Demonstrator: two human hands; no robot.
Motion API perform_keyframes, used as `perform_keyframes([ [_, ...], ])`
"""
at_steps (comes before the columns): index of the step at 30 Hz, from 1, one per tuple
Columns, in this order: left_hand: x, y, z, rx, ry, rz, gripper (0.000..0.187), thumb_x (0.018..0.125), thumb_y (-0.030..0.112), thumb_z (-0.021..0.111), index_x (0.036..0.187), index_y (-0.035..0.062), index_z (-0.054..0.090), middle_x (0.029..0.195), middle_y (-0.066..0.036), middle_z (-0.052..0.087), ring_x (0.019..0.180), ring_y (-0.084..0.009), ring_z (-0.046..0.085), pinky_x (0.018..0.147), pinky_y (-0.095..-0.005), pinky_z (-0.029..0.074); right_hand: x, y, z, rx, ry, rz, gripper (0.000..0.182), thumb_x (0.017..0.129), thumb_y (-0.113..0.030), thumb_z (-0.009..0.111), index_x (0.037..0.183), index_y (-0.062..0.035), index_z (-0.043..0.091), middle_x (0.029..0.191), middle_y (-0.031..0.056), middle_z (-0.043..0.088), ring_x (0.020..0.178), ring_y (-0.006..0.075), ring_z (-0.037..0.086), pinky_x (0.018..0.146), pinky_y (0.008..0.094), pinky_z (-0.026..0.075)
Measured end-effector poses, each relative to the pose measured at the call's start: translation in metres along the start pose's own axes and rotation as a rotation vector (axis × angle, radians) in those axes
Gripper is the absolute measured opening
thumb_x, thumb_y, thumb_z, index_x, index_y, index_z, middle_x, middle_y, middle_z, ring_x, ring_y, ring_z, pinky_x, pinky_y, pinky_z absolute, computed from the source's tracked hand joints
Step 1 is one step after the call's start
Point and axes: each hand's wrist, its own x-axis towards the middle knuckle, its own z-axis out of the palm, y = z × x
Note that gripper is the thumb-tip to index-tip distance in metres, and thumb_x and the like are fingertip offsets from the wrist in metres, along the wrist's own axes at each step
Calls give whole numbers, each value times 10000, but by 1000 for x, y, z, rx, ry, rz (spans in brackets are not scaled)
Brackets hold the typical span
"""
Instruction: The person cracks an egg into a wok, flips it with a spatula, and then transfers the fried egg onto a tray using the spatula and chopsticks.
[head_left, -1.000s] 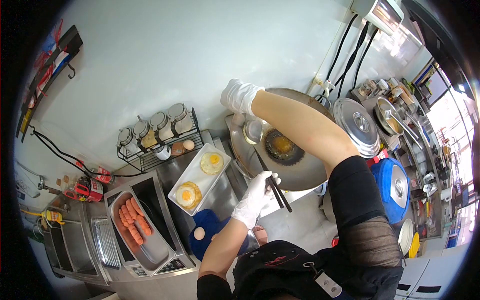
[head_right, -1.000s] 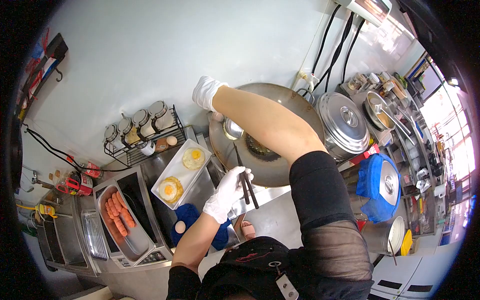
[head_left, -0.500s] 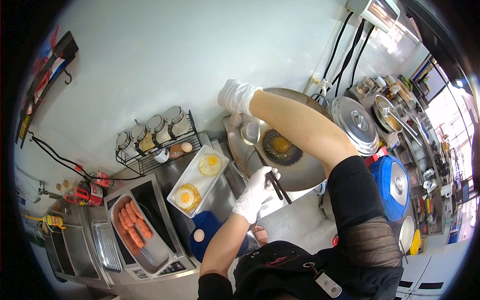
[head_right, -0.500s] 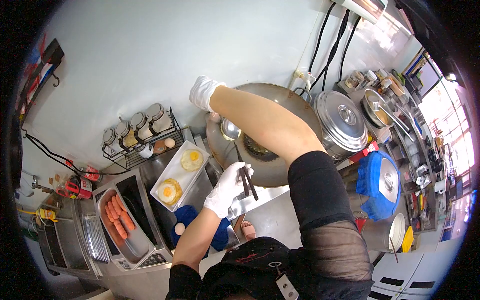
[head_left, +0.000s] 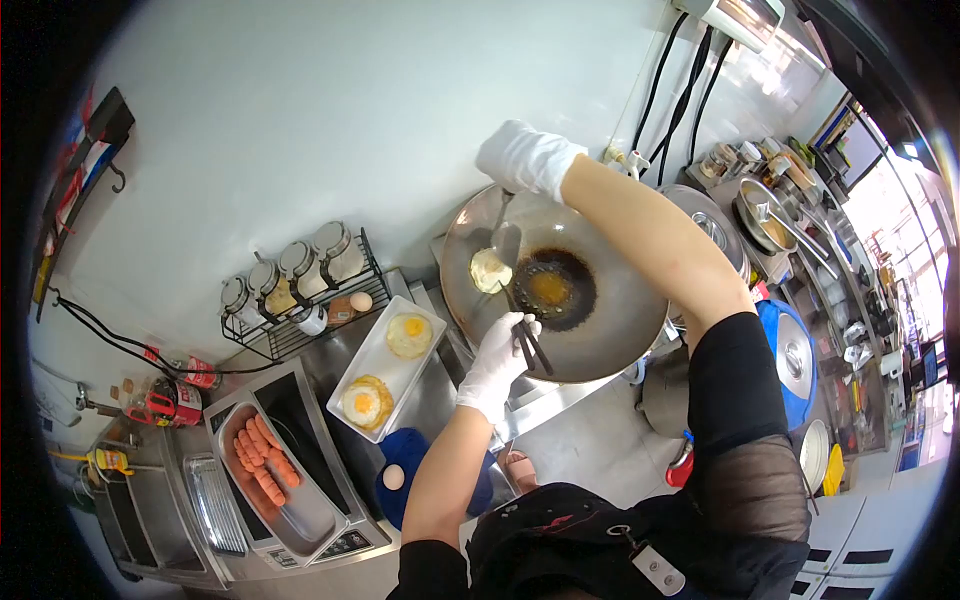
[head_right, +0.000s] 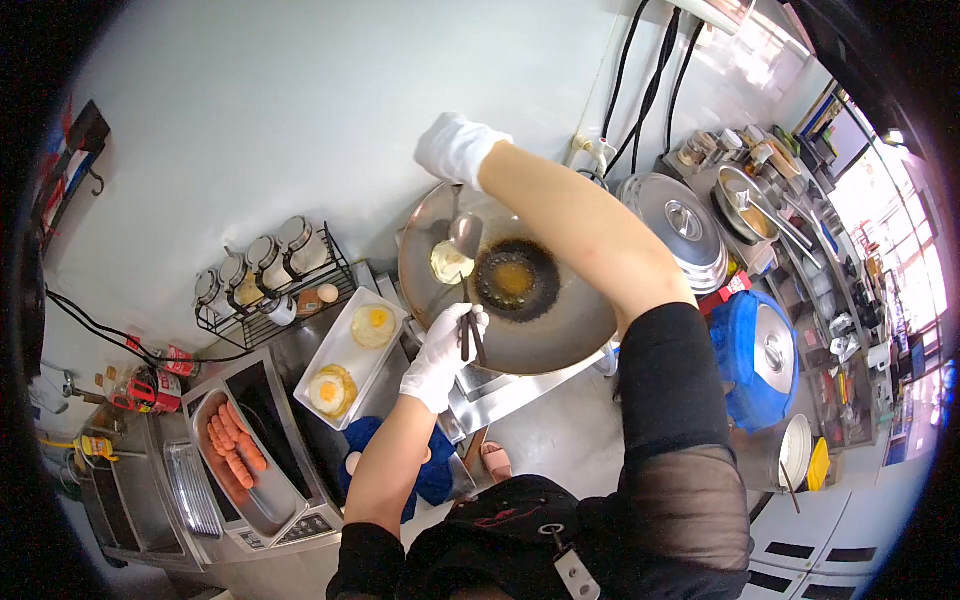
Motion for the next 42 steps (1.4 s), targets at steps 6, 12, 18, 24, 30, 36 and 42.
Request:
perform_keyframes([
  [6, -3, -1, -4, -10, -55, 21, 133, 908, 131, 459, 872, 12, 509, 714, -92, 567, 551, -114, 564, 368, -148, 399, -21, -1, 44, -51, -38, -13, 116, 711, -135, 649, 798, -85, 706, 787, 69, 687, 771, 260, 670, 638, 348, 529],
  [12, -28, -4, -8, 63, -25, 58, 140, 905, 124, 466, 845, 8, 515, 704, -100, 577, 517, -100, 531, 338, -165, 360, -22, -17, 27, -18, -75, -37, 140, 720, -138, 652, 840, -91, 708, 829, 65, 691, 797, 255, 671, 662, 352, 533],
  [18, -56, -12, -15, 218, -43, -35, 190, 913, 202, 458, 820, 56, 538, 679, -55, 560, 394, -81, 442, 273, -177, 307, -10, -25, 13, 42, -84, -74, 185, 711, -126, 661, 882, -72, 704, 860, 83, 691, 810, 274, 669, 667, 361, 539],
  [24, -61, -12, -18, 161, -64, -32, 188, 911, 185, 459, 822, 38, 534, 682, -80, 561, 413, -92, 453, 279, -179, 315, 3, -37, -1, 38, -46, -122, 176, 699, -103, 656, 858, -43, 702, 828, 110, 684, 786, 295, 666, 645, 360, 540],
  [30, -64, -10, -17, 176, -59, -21, 190, 912, 175, 456, 835, 22, 538, 692, -100, 573, 385, -88, 434, 285, -180, 322, 14, -44, 1, 29, -23, -127, 152, 694, -149, 660, 810, -62, 705, 772, 89, 679, 753, 288, 664, 641, 366, 532],
  [36, -66, -9, -11, 159, -73, -15, 195, 908, 150, 444, 813, 7, 537, 697, -132, 582, 403, -84, 395, 320, -182, 292, 15, -47, -4, -6, 0, -143, 163, 692, -171, 668, 807, -63, 707, 775, 92, 681, 752, 293, 665, 649, 365, 534],
  [42, -66, -8, -6, 177, -42, -17, 194, 908, 150, 444, 817, 4, 535, 705, -128, 581, 416, -81, 402, 324, -181, 297, 17, -48, -6, 21, -23, -129, 181, 688, -184, 681, 822, -64, 707, 788, 94, 683, 760, 292, 666, 656, 363, 536],
])
